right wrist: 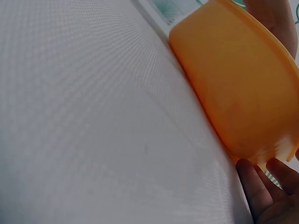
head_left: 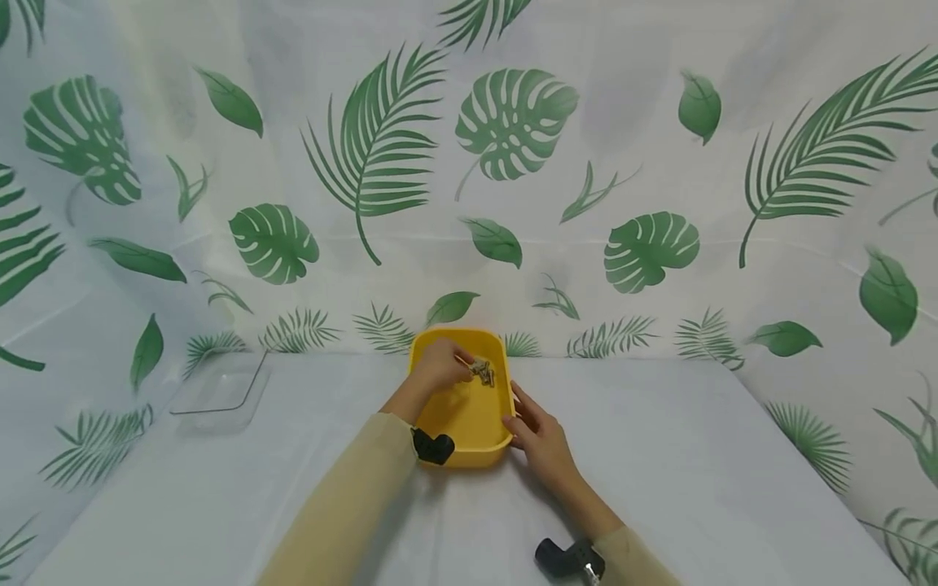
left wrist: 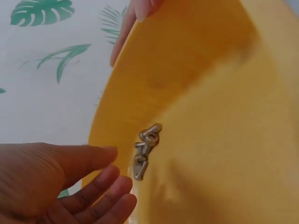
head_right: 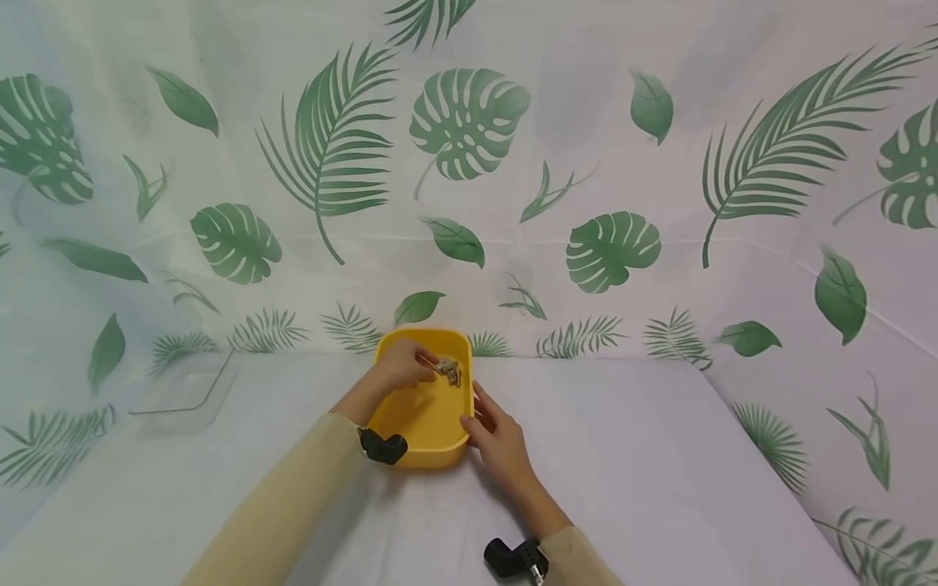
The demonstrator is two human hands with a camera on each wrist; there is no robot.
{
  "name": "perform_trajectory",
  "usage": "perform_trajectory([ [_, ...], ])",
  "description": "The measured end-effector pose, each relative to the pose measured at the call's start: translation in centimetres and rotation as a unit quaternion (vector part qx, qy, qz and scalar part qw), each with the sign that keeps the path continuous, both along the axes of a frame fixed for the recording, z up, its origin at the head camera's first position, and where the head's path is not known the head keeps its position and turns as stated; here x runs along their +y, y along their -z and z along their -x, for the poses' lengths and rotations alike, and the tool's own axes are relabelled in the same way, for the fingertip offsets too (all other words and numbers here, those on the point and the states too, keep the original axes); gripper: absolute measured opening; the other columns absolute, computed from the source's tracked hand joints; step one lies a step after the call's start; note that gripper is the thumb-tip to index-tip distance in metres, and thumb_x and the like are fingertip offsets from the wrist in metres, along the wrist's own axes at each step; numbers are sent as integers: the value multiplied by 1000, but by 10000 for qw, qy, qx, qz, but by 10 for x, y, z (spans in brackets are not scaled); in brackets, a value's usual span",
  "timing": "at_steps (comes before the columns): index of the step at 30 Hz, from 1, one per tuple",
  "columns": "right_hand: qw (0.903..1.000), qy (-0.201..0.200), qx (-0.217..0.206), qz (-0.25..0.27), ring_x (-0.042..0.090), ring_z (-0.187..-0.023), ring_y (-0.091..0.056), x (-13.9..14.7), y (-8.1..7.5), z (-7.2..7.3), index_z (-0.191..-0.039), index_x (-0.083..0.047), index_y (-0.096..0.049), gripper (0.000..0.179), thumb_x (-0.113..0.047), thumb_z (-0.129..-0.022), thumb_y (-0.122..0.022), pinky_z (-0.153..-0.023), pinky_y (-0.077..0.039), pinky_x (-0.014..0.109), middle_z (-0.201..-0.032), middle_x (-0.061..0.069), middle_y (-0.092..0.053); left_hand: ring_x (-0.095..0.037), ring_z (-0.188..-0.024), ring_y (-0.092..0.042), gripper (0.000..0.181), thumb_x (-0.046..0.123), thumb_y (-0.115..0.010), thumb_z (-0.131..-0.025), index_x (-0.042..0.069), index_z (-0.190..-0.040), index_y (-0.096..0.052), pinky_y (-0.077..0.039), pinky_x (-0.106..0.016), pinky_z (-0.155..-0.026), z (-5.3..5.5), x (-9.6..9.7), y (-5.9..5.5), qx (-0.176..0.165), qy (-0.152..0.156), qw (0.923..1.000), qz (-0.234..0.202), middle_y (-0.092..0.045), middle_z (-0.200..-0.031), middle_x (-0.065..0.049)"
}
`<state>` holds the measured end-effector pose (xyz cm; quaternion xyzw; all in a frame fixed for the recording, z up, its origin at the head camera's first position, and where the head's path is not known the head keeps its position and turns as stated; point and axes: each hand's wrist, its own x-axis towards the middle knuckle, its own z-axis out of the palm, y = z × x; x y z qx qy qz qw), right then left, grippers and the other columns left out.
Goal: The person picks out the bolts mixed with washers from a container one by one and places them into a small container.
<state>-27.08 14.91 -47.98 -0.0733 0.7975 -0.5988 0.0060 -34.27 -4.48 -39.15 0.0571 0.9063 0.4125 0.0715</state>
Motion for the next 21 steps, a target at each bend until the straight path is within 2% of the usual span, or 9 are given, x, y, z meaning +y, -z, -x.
perform_trajectory([
  [3,10000,-16,79,58,32,-127,-63,0,-3,1,-157,-29,-38,59,-25,-102,-58,-85,-62,31,-151,17,-53,-22,-84,-66,30,3,-73,-89,0,-119,-73,-61,-33,-79,7,5,2,-153,-30,9999,16,-72,-118,-16],
  [7,10000,26,81,43,31,-126,-63,1,-3,2,-157,-28,-38,59,-26,-102,-59,-84,-63,31,-151,18,-53,-22,-84,-64,32,2,-72,-90,1,-122,-72,-61,-39,-89,15,12,8,-559,-77,9980,-285,-70,-118,-16],
  [12,10000,64,43,48,31,-126,-63,1,2,3,-157,-26,-39,60,-26,-101,-60,-83,-63,31,-151,19,-53,-24,-81,-61,32,1,-72,-89,0,-121,-72,-60,-34,-81,24,17,18,-901,-129,9948,-452,-69,-107,-15],
  [15,10000,21,42,64,31,-127,-63,1,2,3,-156,-29,-39,59,-26,-101,-60,-84,-62,30,-151,18,-53,-23,-81,-58,30,2,-74,-88,1,-118,-73,-56,-29,-77,28,18,24,-988,-198,9942,-385,-68,-104,-13],
  [21,9999,9,71,141,30,-127,-63,0,1,0,-155,-33,-40,58,-25,-102,-59,-84,-62,30,-151,15,-54,-24,-89,-58,29,4,-74,-88,4,-116,-74,-56,-32,-87,33,22,33,-996,-259,9942,-311,-70,-113,-11],
])
